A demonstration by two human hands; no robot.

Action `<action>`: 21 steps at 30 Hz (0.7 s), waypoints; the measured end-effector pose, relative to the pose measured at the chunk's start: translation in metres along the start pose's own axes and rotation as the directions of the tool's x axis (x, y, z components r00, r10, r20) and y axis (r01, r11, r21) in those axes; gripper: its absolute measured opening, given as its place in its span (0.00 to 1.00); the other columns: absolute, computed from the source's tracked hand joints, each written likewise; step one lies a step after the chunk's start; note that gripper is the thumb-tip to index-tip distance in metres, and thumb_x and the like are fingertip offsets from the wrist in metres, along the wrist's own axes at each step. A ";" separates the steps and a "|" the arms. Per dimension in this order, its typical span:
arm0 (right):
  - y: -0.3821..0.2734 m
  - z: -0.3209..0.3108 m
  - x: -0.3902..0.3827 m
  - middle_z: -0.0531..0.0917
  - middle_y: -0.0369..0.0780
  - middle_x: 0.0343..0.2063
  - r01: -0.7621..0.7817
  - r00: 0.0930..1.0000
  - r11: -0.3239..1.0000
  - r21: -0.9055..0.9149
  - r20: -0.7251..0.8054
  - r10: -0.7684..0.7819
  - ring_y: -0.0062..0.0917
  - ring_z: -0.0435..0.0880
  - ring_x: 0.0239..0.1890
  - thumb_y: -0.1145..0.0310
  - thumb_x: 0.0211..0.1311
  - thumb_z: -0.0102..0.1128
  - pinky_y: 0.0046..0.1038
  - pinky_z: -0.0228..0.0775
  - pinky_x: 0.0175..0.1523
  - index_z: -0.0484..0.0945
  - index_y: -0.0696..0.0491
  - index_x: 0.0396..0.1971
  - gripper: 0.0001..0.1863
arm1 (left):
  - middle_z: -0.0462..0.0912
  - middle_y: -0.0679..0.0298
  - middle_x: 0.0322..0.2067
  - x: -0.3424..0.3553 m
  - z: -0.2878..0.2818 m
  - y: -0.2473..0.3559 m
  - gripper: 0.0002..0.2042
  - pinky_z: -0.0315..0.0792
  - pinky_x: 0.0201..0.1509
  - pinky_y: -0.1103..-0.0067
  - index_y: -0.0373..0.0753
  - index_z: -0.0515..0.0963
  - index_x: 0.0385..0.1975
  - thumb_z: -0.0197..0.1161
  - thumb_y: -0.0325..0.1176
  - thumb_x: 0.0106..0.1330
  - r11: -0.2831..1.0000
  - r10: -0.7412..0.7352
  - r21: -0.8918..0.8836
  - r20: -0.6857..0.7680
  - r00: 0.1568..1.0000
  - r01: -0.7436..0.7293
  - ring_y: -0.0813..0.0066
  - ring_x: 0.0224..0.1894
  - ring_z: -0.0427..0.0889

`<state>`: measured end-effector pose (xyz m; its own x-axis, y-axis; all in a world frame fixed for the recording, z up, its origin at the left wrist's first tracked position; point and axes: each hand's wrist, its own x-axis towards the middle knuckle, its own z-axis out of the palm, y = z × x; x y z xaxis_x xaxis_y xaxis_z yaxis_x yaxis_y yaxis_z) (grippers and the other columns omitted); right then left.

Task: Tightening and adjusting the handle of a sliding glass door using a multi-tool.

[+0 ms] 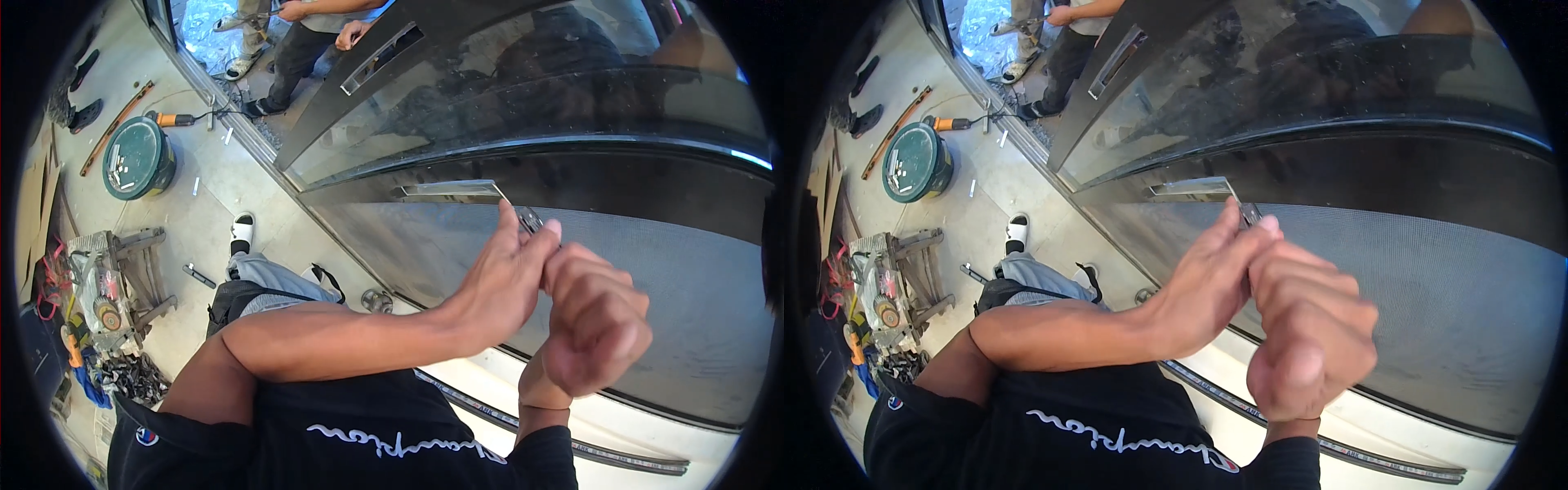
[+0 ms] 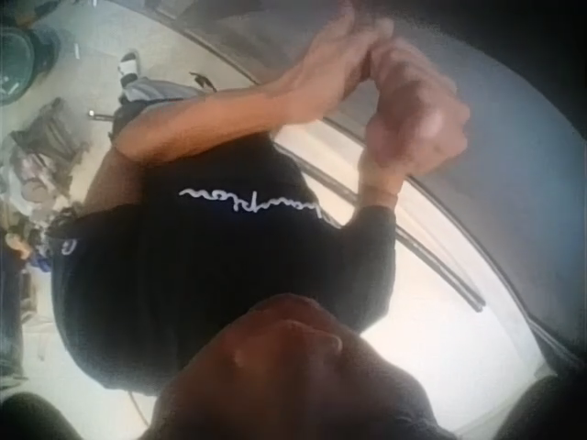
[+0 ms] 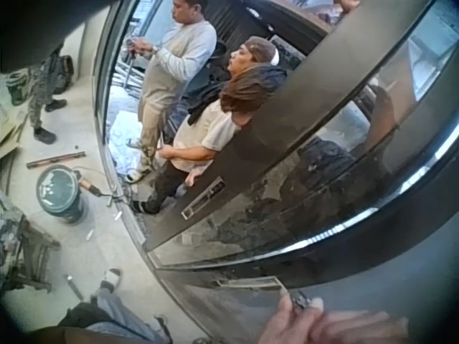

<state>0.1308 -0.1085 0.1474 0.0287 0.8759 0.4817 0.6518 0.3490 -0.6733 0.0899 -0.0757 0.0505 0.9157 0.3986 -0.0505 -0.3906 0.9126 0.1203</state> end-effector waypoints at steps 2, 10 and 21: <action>0.003 0.002 0.000 0.57 0.34 0.08 -0.032 0.999 0.999 -0.043 -0.042 0.030 0.23 0.55 0.11 0.58 0.74 0.43 0.31 0.55 0.23 0.52 0.50 0.09 0.30 | 0.72 0.68 0.37 0.003 -0.001 0.004 0.19 0.69 0.54 0.79 0.33 0.60 0.56 0.52 0.43 0.79 0.999 0.017 0.039 -0.011 1.000 -0.017 0.82 0.43 0.72; 0.006 0.007 0.010 0.62 0.36 0.11 -0.105 0.992 0.994 -0.031 -0.069 0.103 0.26 0.61 0.14 0.58 0.73 0.49 0.29 0.59 0.25 0.56 0.56 0.11 0.30 | 0.71 0.68 0.39 -0.001 -0.002 0.003 0.21 0.70 0.53 0.81 0.31 0.59 0.58 0.53 0.41 0.79 0.999 0.005 -0.035 0.011 1.000 -0.004 0.84 0.44 0.72; 0.005 0.016 0.018 0.61 0.36 0.09 -0.126 0.991 0.991 -0.044 -0.054 0.123 0.25 0.59 0.12 0.56 0.72 0.49 0.30 0.58 0.23 0.55 0.54 0.09 0.31 | 0.73 0.66 0.37 -0.003 0.003 0.021 0.35 0.70 0.51 0.80 0.20 0.49 0.67 0.53 0.46 0.78 0.999 0.025 0.033 -0.056 0.998 -0.023 0.81 0.43 0.71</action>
<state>0.1225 -0.0858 0.1435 0.1501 0.8927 0.4249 0.6756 0.2211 -0.7033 0.0789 -0.0580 0.0557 0.8991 0.4256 -0.1027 -0.4084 0.8997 0.1540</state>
